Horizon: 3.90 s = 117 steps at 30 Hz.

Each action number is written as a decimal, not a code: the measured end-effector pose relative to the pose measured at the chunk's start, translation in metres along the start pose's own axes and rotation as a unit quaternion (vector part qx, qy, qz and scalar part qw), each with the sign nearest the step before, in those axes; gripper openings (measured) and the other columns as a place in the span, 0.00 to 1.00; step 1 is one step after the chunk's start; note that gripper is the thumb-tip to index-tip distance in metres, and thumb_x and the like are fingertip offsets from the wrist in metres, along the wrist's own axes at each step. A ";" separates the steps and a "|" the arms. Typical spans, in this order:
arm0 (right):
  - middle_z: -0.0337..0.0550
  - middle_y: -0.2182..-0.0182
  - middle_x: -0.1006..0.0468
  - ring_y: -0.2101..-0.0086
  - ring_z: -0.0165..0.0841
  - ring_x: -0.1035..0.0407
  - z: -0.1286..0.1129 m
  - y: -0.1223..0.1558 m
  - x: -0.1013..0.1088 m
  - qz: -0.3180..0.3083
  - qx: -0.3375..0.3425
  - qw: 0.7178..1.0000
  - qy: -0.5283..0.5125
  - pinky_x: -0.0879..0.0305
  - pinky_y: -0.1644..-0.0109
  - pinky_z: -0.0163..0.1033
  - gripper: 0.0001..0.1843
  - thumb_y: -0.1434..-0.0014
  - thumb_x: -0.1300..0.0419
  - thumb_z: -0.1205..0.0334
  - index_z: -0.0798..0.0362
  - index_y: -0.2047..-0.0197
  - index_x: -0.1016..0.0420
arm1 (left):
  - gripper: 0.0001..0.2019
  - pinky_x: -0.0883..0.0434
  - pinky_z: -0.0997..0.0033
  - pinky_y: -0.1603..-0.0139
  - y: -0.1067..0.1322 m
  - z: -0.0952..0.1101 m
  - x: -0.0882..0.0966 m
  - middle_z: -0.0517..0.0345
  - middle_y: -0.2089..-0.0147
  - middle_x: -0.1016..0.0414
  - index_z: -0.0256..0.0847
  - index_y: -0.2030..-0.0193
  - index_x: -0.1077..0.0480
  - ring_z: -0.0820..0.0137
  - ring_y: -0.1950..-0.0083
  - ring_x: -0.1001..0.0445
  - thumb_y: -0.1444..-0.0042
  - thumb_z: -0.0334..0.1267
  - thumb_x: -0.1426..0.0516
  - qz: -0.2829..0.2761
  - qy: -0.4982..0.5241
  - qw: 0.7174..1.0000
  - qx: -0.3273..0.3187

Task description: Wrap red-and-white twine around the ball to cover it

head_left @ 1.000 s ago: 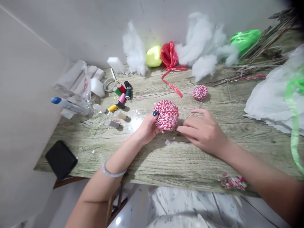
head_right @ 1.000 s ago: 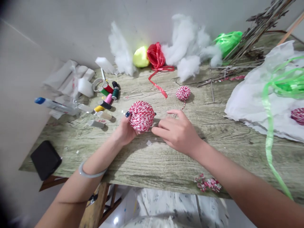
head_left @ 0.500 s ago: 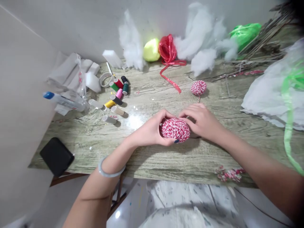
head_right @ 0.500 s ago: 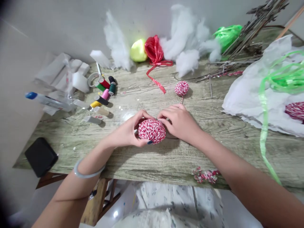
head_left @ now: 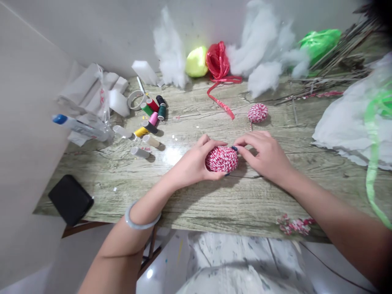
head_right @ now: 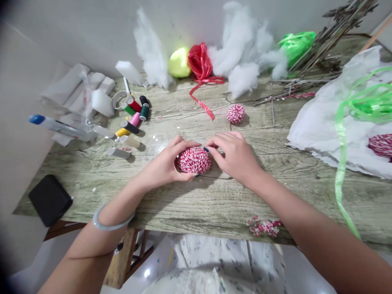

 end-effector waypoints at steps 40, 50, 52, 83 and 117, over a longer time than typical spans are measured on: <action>0.38 0.72 0.22 0.69 0.35 0.28 0.045 0.003 0.023 0.140 -0.169 0.974 -0.053 0.36 0.64 0.38 0.03 0.40 0.41 0.63 0.48 0.64 0.26 | 0.22 0.31 0.76 0.69 0.000 -0.047 -0.025 0.56 0.71 0.24 0.33 0.64 0.26 0.74 0.71 0.29 0.57 0.50 0.32 0.027 0.523 0.814 0.252; 0.41 0.67 0.20 0.63 0.39 0.26 0.044 0.002 0.011 0.103 -0.121 0.987 0.000 0.37 0.57 0.44 0.06 0.40 0.43 0.64 0.49 0.61 0.25 | 0.28 0.24 0.77 0.63 -0.007 -0.040 -0.006 0.45 0.53 0.20 0.34 0.39 0.36 0.68 0.60 0.19 0.40 0.51 0.47 0.045 0.735 0.643 0.211; 0.41 0.67 0.20 0.64 0.40 0.27 0.042 0.001 0.011 0.098 -0.111 0.989 0.013 0.38 0.55 0.46 0.05 0.39 0.43 0.64 0.49 0.62 0.25 | 0.28 0.23 0.75 0.59 -0.008 -0.042 -0.001 0.44 0.52 0.20 0.33 0.36 0.39 0.66 0.57 0.19 0.39 0.48 0.46 0.077 0.741 0.637 0.197; 0.39 0.70 0.22 0.65 0.37 0.26 0.043 0.002 0.026 0.157 -0.123 0.979 -0.040 0.35 0.53 0.45 0.03 0.38 0.44 0.62 0.48 0.61 0.29 | 0.25 0.30 0.79 0.75 -0.007 -0.044 -0.009 0.45 0.65 0.25 0.33 0.54 0.27 0.74 0.74 0.33 0.35 0.52 0.55 0.088 0.800 0.540 0.247; 0.43 0.56 0.21 0.53 0.37 0.26 0.001 0.004 -0.024 -0.088 -0.126 0.943 -0.294 0.32 0.48 0.44 0.03 0.40 0.43 0.66 0.49 0.61 0.33 | 0.23 0.32 0.74 0.73 0.000 -0.017 -0.040 0.47 0.71 0.26 0.32 0.55 0.26 0.71 0.76 0.32 0.35 0.48 0.55 -0.078 0.734 0.621 0.264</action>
Point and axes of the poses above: each hand's wrist, its own y-axis away from the middle knuckle, its own x-axis out of the back of the hand, z = x × y, the point moved 6 cm from there along -y, towards the middle knuckle
